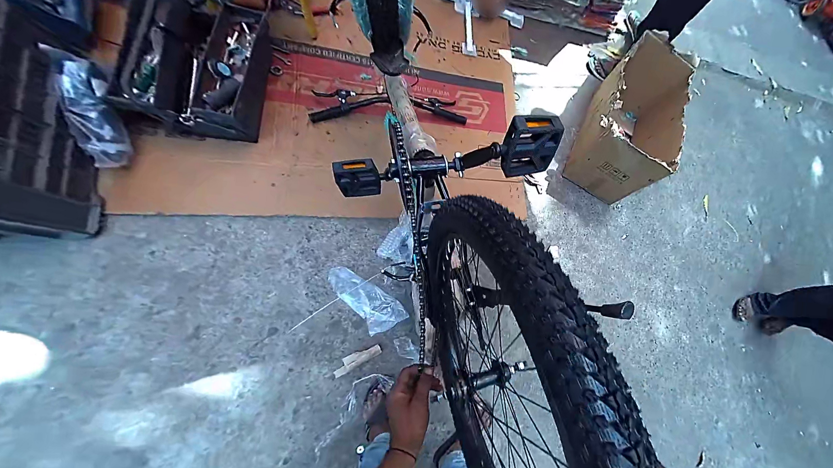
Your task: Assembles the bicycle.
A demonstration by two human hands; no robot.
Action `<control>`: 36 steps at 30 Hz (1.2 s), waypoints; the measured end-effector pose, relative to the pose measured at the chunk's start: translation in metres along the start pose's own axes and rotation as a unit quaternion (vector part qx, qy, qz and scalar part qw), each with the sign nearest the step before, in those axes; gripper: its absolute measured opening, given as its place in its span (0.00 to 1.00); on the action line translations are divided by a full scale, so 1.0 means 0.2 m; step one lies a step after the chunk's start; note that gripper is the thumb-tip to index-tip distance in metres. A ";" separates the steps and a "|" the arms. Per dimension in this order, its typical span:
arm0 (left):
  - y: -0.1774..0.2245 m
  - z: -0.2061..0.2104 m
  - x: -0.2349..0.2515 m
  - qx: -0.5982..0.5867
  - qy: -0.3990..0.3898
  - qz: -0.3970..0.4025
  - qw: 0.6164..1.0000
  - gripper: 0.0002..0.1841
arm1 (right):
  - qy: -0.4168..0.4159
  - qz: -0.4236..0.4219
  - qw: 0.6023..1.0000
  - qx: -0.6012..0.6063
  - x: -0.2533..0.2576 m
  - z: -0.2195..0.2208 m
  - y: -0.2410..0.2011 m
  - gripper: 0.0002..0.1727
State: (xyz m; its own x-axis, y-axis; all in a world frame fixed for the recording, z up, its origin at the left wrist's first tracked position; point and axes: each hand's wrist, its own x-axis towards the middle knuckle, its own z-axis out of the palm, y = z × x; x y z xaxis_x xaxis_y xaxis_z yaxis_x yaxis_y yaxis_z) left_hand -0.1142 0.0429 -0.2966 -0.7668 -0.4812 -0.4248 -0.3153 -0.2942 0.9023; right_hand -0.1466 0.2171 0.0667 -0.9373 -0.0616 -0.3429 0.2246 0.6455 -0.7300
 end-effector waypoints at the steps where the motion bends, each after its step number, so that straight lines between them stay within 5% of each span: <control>1: 0.02 0.00 -0.02 -0.002 0.002 0.014 1.000 0.07 | 0.004 -0.001 1.000 -0.004 0.02 0.02 -0.02 0.45; 7: 0.09 -0.02 -0.13 -0.011 0.037 0.046 0.998 0.10 | 0.024 -0.009 1.000 0.012 0.03 0.06 -0.01 0.44; 11: 0.14 0.00 -0.24 0.012 0.030 0.083 0.996 0.21 | 0.021 0.000 1.000 0.022 0.05 0.04 -0.07 0.46; 21: 0.51 0.15 -0.42 0.339 -0.019 0.153 0.928 0.30 | 0.026 0.002 0.999 0.033 0.06 0.06 -0.14 0.48; 36: 0.63 0.18 -0.42 0.247 0.049 0.090 0.964 0.18 | -0.003 0.032 0.999 0.036 0.18 -0.01 -0.42 0.38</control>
State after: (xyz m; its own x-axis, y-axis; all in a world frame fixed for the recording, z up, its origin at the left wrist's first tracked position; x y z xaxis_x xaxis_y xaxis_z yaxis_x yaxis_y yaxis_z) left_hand -0.1083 0.0759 -0.1449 -0.7849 -0.5704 -0.2421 -0.4294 0.2190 0.8762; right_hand -0.1992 0.1623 0.1176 -0.9184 -0.0269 -0.3947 0.3037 0.5913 -0.7471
